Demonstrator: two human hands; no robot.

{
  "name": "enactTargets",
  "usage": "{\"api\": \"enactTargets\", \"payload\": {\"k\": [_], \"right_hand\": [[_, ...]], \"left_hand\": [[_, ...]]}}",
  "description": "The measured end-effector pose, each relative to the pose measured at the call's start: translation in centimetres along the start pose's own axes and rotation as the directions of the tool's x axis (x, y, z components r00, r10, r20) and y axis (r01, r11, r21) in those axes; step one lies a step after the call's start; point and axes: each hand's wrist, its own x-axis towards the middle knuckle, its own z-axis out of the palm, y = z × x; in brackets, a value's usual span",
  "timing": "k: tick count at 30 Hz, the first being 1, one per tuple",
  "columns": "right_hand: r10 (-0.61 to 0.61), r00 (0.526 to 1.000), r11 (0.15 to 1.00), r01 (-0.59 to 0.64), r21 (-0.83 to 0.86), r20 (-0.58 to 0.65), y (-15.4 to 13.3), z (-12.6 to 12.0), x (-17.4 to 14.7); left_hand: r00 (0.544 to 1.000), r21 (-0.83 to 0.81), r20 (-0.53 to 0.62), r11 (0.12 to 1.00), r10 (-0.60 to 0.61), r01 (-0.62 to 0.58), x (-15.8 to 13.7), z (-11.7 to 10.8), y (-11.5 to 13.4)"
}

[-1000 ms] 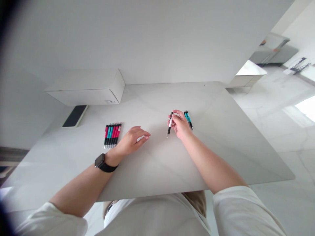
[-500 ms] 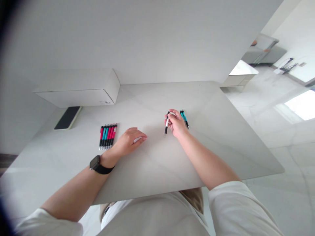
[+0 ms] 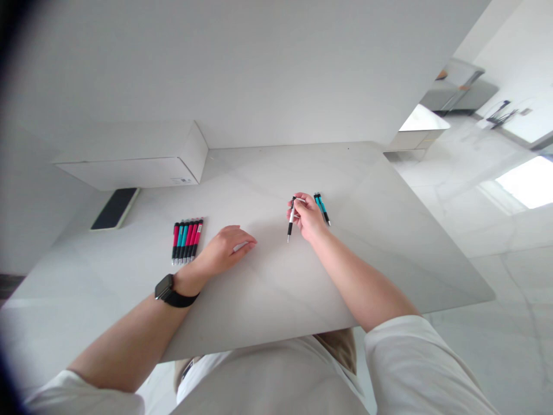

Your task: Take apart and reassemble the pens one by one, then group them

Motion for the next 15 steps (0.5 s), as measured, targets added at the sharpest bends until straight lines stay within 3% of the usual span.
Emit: {"api": "enactTargets", "payload": {"k": [15], "right_hand": [[-0.007,1.000,1.000,0.007,0.008,0.007,0.15,-0.02,0.15]], "left_hand": [[1.000,0.005,0.003,1.000,0.004,-0.004,0.06,-0.09,0.10]]}}
